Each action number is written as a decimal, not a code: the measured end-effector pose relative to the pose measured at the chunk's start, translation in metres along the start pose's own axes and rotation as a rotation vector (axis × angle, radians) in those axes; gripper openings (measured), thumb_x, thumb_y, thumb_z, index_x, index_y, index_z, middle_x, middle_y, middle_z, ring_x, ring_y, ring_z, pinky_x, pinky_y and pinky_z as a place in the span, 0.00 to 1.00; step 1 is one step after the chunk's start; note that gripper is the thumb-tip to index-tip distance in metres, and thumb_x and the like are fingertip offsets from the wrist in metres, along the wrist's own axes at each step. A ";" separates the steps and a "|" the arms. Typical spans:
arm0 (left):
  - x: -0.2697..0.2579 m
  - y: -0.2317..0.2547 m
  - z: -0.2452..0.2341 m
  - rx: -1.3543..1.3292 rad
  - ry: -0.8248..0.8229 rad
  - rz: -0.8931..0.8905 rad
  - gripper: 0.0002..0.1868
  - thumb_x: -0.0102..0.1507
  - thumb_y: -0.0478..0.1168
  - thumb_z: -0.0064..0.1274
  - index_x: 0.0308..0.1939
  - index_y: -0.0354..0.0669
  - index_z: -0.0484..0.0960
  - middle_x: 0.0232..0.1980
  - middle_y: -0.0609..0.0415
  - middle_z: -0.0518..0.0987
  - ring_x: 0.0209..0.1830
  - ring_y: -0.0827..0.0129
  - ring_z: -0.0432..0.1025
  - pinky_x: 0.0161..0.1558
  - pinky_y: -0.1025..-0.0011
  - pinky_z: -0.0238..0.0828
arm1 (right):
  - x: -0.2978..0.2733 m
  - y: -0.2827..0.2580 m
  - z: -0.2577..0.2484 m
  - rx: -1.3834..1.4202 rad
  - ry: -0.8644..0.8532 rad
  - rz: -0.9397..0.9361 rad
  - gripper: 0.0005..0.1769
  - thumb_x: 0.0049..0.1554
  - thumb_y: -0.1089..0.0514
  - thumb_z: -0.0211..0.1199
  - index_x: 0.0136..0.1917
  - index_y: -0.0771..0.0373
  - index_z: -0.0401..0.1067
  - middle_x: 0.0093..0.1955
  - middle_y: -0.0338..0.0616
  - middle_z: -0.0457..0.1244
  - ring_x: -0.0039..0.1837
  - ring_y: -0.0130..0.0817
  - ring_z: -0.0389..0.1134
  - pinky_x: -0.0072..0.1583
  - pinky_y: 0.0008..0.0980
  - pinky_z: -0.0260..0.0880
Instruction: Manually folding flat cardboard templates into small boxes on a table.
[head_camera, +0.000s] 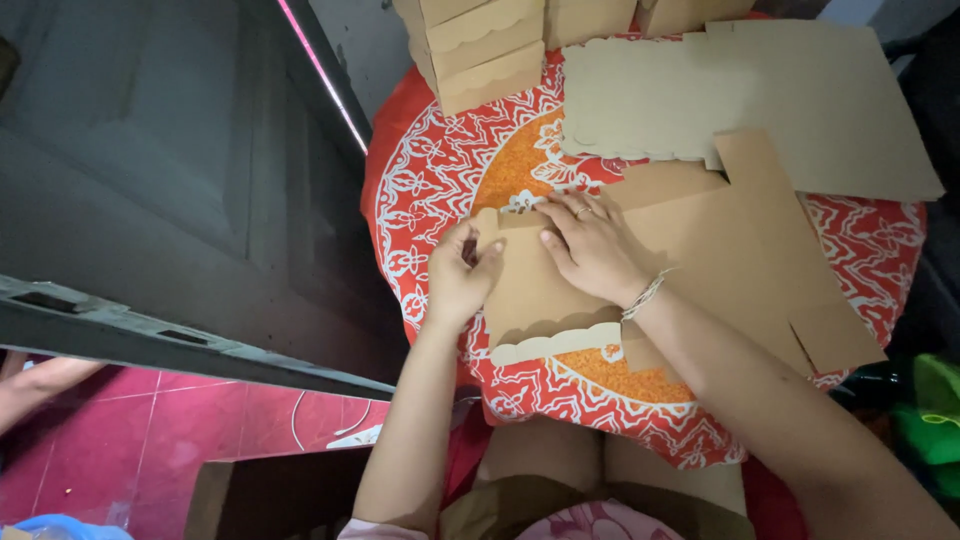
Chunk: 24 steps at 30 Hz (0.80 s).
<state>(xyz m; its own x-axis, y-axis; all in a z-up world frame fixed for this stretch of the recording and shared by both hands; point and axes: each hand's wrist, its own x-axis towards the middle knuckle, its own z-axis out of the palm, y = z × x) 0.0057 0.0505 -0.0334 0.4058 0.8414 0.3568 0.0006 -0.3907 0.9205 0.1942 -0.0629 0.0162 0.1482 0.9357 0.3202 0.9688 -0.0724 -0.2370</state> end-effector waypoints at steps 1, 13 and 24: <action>0.003 -0.015 -0.001 -0.042 -0.064 -0.022 0.14 0.57 0.30 0.62 0.48 0.43 0.86 0.37 0.50 0.76 0.38 0.59 0.80 0.41 0.66 0.80 | 0.000 -0.004 -0.005 0.045 -0.043 0.038 0.24 0.66 0.47 0.49 0.72 0.53 0.66 0.73 0.47 0.60 0.77 0.52 0.57 0.73 0.57 0.55; -0.017 0.027 0.009 1.072 -0.077 0.365 0.33 0.61 0.35 0.57 0.71 0.50 0.68 0.50 0.53 0.81 0.47 0.65 0.80 0.64 0.63 0.67 | -0.010 0.031 0.066 -0.277 0.247 -0.108 0.04 0.57 0.49 0.65 0.47 0.42 0.73 0.46 0.30 0.72 0.58 0.30 0.74 0.62 0.36 0.71; -0.026 0.032 0.020 1.219 -0.228 0.414 0.23 0.63 0.35 0.48 0.63 0.51 0.79 0.63 0.53 0.75 0.55 0.59 0.75 0.59 0.57 0.71 | -0.016 -0.023 -0.017 -0.204 -0.073 -0.175 0.18 0.61 0.59 0.53 0.65 0.50 0.67 0.59 0.42 0.70 0.59 0.40 0.73 0.60 0.37 0.73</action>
<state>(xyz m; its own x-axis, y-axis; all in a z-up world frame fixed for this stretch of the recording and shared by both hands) 0.0133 0.0082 -0.0167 0.7201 0.5434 0.4316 0.6129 -0.7896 -0.0285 0.1729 -0.0826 0.0323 -0.0320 0.9620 0.2711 0.9995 0.0309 0.0083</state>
